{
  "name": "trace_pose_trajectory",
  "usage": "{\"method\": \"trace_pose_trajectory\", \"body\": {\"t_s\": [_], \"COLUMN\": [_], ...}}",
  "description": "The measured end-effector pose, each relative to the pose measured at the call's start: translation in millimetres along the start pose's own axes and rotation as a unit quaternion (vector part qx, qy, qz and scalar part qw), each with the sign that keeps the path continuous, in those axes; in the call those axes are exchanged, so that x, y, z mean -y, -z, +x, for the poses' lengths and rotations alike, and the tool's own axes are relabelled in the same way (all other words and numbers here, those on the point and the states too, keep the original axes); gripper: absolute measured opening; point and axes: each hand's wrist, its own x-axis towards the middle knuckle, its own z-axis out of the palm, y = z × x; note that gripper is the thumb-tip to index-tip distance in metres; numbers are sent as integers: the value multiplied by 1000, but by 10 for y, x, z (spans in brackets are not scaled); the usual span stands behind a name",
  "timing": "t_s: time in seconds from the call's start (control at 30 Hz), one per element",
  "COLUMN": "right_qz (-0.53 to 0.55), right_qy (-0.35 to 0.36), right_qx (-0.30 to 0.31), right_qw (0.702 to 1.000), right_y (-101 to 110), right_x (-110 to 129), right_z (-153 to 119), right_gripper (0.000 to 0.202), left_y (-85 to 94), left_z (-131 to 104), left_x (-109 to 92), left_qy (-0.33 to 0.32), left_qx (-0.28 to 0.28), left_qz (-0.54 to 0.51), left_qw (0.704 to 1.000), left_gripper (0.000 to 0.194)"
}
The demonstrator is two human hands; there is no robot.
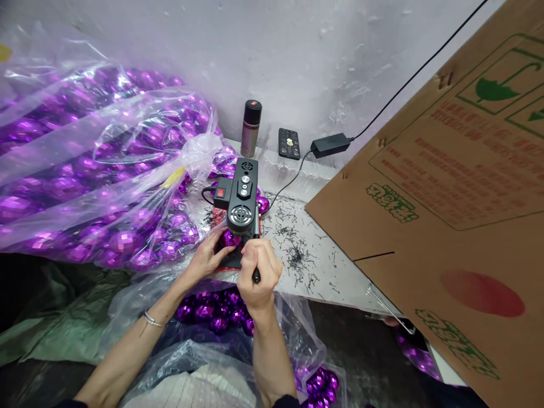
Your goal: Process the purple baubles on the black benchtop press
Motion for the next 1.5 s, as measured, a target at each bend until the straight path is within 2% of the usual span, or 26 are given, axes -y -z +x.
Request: {"method": "trace_pose_trajectory", "body": {"t_s": [0.13, 0.33, 0.53, 0.8, 1.13, 1.5], "right_qz": [0, -15, -23, -20, -2, -10], "right_qy": [4, 20, 28, 63, 63, 73], "right_qx": [2, 7, 1, -30, -50, -61], "right_qw": [1000, 1000, 999, 997, 997, 995], "right_y": [6, 12, -18, -128, -187, -219], "right_x": [-18, -40, -108, -418, -556, -627], "right_z": [-18, -44, -195, -545, -657, -710], "right_gripper": [32, 32, 33, 35, 36, 37], "left_y": [-116, -261, -289, -307, -316, -331], "left_z": [-17, -62, -93, -102, -102, -95], "left_x": [6, 124, 185, 189, 179, 204], "left_qy": [-11, -5, -27, -40, -28, -72], "left_qx": [-7, -27, -44, -51, -49, -65], "left_qz": [27, 9, 26, 9, 4, -8], "left_qw": [1000, 1000, 998, 998, 998, 995], "left_gripper": [55, 62, 61, 59, 59, 58]}}
